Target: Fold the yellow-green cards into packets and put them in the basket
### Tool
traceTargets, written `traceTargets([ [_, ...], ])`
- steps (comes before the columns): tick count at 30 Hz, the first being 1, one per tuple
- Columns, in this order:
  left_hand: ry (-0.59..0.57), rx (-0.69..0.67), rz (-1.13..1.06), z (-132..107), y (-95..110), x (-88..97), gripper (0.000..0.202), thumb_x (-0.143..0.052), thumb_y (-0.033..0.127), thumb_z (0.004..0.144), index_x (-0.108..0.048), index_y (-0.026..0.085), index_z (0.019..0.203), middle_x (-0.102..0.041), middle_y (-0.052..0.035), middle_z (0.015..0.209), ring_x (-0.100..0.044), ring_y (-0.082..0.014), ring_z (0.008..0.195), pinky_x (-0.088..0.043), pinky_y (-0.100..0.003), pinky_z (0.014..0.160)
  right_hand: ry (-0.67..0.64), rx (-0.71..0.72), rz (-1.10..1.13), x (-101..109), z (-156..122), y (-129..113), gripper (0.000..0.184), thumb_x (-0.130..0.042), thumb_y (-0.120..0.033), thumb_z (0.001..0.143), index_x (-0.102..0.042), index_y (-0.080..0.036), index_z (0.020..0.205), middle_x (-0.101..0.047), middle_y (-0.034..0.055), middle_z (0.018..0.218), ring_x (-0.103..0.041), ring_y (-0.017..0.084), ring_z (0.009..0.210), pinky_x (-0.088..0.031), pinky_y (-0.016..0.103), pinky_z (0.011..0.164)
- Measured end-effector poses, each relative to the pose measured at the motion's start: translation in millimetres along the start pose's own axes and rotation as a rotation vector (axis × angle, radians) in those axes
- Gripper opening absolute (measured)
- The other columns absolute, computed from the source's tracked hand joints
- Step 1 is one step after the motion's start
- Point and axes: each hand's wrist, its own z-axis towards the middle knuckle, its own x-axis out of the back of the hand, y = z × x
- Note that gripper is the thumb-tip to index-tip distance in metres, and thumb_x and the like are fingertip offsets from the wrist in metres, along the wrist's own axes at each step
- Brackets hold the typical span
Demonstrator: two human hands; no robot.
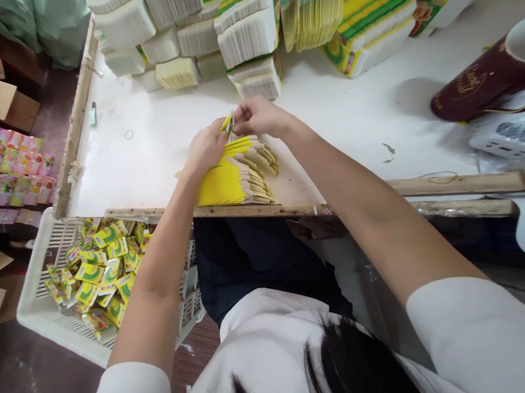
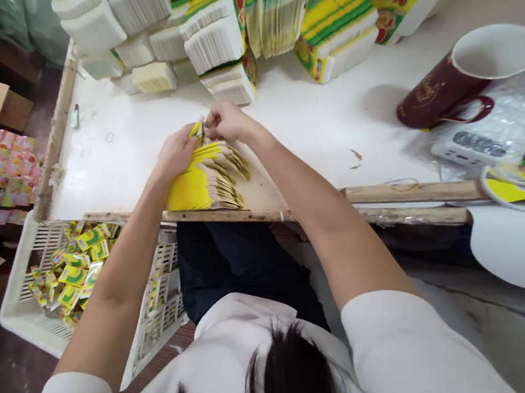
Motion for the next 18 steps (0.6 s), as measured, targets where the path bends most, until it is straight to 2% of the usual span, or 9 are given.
traceTargets([
  [3, -0.009, -0.03, -0.022, 0.5, -1.9, -0.8, 0.037, -0.04, 0.02, 0.093, -0.062, 0.018, 0.122, -0.07, -0.0086, 0.113, -0.062, -0.026, 0.107, -0.045, -0.038, 0.096, 0.084, 0.034, -0.05, 1.0, 4.6, 9.6, 0.038, -0.09, -0.027, 0.06, -0.054, -0.021, 0.072, -0.057, -0.0036, 0.066, -0.059, 0.016, 0.069, -0.049, 0.031, 0.068],
  [8, 0.024, 0.015, -0.012, 3.0, -6.4, -3.8, 0.031, -0.04, 0.019, 0.093, -0.063, 0.016, 0.113, -0.07, -0.0109, 0.106, -0.063, -0.0265, 0.106, -0.044, -0.039, 0.097, 0.046, 0.106, -0.204, 4.6, 3.3, 13.4, 0.042, -0.082, -0.046, 0.068, -0.049, -0.021, 0.06, -0.047, -0.0044, 0.061, -0.047, 0.013, 0.066, -0.043, 0.03, 0.071],
  [10, 0.036, 0.042, -0.006, 3.3, -6.8, -4.8, 0.028, -0.041, 0.02, 0.093, -0.063, 0.017, 0.111, -0.07, -0.0104, 0.103, -0.063, -0.0262, 0.104, -0.044, -0.039, 0.097, 0.047, 0.099, -0.236, 5.9, -0.8, 11.1, 0.042, -0.08, -0.048, 0.069, -0.049, -0.022, 0.06, -0.047, -0.0038, 0.061, -0.046, 0.014, 0.065, -0.042, 0.031, 0.071],
  [12, 0.043, 0.058, 0.005, 2.8, -6.0, -5.0, 0.027, -0.041, 0.021, 0.094, -0.063, 0.018, 0.109, -0.07, -0.0097, 0.101, -0.063, -0.0258, 0.101, -0.045, -0.038, 0.095, 0.038, 0.092, -0.222, 5.4, -5.7, 7.2, 0.038, -0.078, -0.048, 0.071, -0.052, -0.021, 0.064, -0.051, -0.0028, 0.064, -0.048, 0.015, 0.067, -0.043, 0.031, 0.072],
  [15, 0.039, 0.056, 0.027, 1.0, -3.8, -4.2, 0.028, -0.04, 0.021, 0.095, -0.064, 0.017, 0.108, -0.071, -0.01, 0.1, -0.063, -0.0252, 0.098, -0.045, -0.037, 0.09, 0.066, 0.068, -0.161, 2.6, -11.4, 0.1, 0.032, -0.077, -0.043, 0.071, -0.059, -0.019, 0.082, -0.061, -0.0005, 0.078, -0.055, 0.016, 0.074, -0.046, 0.031, 0.076],
  [18, 0.031, 0.065, 0.045, -0.3, -1.9, -3.6, 0.029, -0.04, 0.02, 0.095, -0.065, 0.016, 0.109, -0.071, -0.0108, 0.101, -0.063, -0.0244, 0.097, -0.045, -0.035, 0.088, 0.137, 0.024, -0.172, 3.7, -13.1, -5.7, 0.029, -0.075, -0.027, 0.069, -0.062, -0.016, 0.092, -0.065, 0.0017, 0.086, -0.059, 0.016, 0.079, -0.048, 0.031, 0.081],
])
